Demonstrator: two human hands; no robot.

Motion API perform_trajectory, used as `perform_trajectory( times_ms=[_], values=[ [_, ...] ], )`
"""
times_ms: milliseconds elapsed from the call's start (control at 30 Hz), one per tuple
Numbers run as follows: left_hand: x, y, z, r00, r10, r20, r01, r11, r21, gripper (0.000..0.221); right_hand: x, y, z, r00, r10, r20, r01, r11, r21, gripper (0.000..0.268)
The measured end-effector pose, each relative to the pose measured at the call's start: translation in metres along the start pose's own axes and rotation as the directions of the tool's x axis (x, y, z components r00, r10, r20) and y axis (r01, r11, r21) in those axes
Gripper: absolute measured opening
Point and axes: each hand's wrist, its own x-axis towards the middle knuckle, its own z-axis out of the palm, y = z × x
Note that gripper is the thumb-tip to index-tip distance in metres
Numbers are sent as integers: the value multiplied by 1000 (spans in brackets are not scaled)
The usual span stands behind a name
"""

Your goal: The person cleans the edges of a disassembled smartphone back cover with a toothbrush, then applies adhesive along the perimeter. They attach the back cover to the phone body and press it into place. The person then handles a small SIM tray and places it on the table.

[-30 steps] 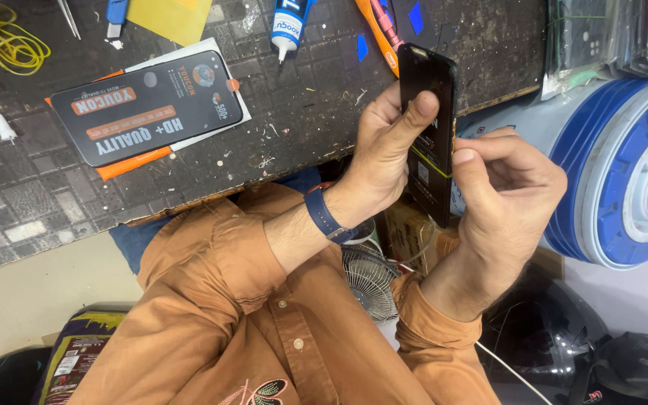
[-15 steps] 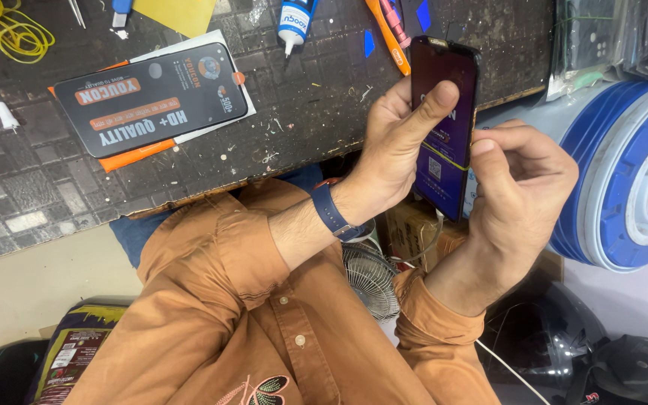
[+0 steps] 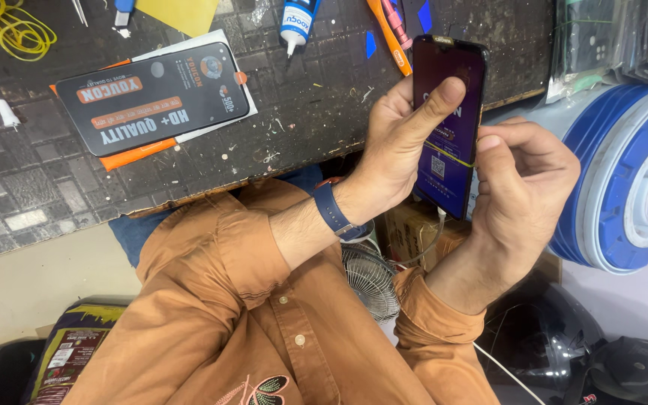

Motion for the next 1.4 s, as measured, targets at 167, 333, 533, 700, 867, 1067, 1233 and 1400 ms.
perform_trajectory(
  times_ms=[167,333,533,700,867,1067,1233,1400],
  values=[
    [2,-3,-3,1000,1,13,-1,999,-51,33,-4,-3,6,997,-79,16,81,989,-121,2],
    [4,-3,-9,1000,-1,25,3,996,-84,32,-16,-8,19,986,-162,29,163,945,-284,6],
    [3,-5,-15,999,-31,20,32,995,-90,33,-20,-12,30,987,-156,34,159,953,-257,15],
    [4,-7,-18,998,-63,2,63,993,-98,35,-24,-19,40,975,-212,59,218,894,-391,32],
    [5,-8,-20,999,-41,32,44,995,-90,36,-32,-23,54,934,-340,108,304,601,-739,41],
    [2,-6,-18,997,-40,66,46,995,-84,34,-37,-12,66,914,-406,20,262,551,-792,33],
    [1,-3,-16,996,-35,86,40,998,-55,35,-37,-6,69,901,-432,24,262,501,-825,33],
    [1,-4,-15,992,12,122,-6,999,-49,40,-36,0,69,891,-453,19,271,500,-823,29]
  ],
)
